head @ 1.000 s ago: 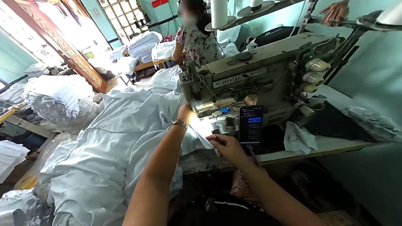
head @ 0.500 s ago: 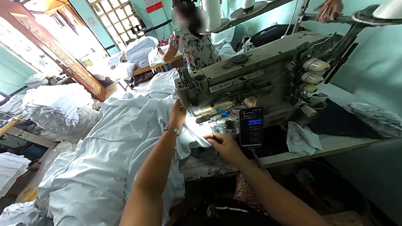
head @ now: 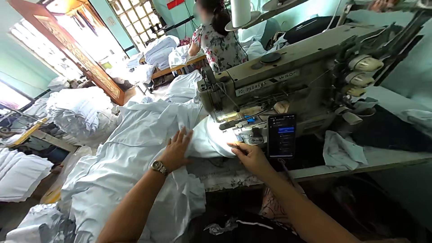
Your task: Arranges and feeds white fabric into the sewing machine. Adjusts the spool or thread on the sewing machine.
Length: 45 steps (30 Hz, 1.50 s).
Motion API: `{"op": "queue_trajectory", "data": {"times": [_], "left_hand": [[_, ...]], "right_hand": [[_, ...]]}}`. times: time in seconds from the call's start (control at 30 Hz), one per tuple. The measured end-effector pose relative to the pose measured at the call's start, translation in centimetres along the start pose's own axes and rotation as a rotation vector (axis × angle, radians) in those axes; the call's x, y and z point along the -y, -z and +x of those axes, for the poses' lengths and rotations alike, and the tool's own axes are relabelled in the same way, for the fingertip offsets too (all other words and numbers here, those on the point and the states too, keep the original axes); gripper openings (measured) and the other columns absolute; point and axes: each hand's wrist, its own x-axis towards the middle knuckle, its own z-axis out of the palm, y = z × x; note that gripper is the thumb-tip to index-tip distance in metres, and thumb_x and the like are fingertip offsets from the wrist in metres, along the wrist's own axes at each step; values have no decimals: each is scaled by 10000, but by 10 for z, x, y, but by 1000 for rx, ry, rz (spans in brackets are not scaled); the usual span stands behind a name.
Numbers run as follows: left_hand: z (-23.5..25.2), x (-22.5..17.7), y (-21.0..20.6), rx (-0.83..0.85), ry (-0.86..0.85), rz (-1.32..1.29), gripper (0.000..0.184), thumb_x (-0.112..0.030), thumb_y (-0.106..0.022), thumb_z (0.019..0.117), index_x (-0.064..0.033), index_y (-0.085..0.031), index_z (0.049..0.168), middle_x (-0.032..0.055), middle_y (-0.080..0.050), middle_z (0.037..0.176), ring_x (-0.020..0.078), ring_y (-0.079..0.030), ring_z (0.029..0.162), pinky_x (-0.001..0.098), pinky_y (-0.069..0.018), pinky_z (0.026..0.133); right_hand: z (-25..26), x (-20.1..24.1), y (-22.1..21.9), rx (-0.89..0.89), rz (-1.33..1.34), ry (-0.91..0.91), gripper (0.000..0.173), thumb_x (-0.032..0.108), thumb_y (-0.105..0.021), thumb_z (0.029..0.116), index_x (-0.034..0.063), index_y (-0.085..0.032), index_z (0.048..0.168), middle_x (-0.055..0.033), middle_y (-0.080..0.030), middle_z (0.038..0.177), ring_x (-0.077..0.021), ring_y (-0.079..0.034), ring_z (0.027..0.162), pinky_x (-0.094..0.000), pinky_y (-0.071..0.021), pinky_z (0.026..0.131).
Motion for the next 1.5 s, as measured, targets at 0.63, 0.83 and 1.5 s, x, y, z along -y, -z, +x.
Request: {"op": "queue_trajectory", "data": {"times": [0.63, 0.83, 1.5], "left_hand": [[11, -62, 66, -494, -356, 144, 336, -108, -747, 851, -44, -667, 1171, 138, -688, 976, 318, -698, 913, 484, -587, 729], [9, -65, 53, -817, -560, 217, 100, -45, -654, 936, -35, -716, 1013, 164, -681, 1148, 292, -701, 923, 413, -603, 747], [34, -34, 122, -23, -404, 10, 312, -269, -574, 1039, -35, -701, 876, 89, -630, 849, 220, -627, 823, 425, -523, 769]], "right_hand": [[40, 35, 13, 106, -270, 62, 254, 253, -703, 920, 2, -737, 938, -130, -680, 836, -243, -635, 766, -481, -525, 736], [41, 39, 13, 118, -265, 23, 343, 308, -665, 966, 19, -659, 782, -59, -556, 692, -162, -522, 659, -397, -452, 648], [43, 48, 24, 267, -164, 33, 323, 252, -726, 937, 46, -703, 1185, -102, -689, 949, -180, -620, 806, -406, -534, 789]]}}
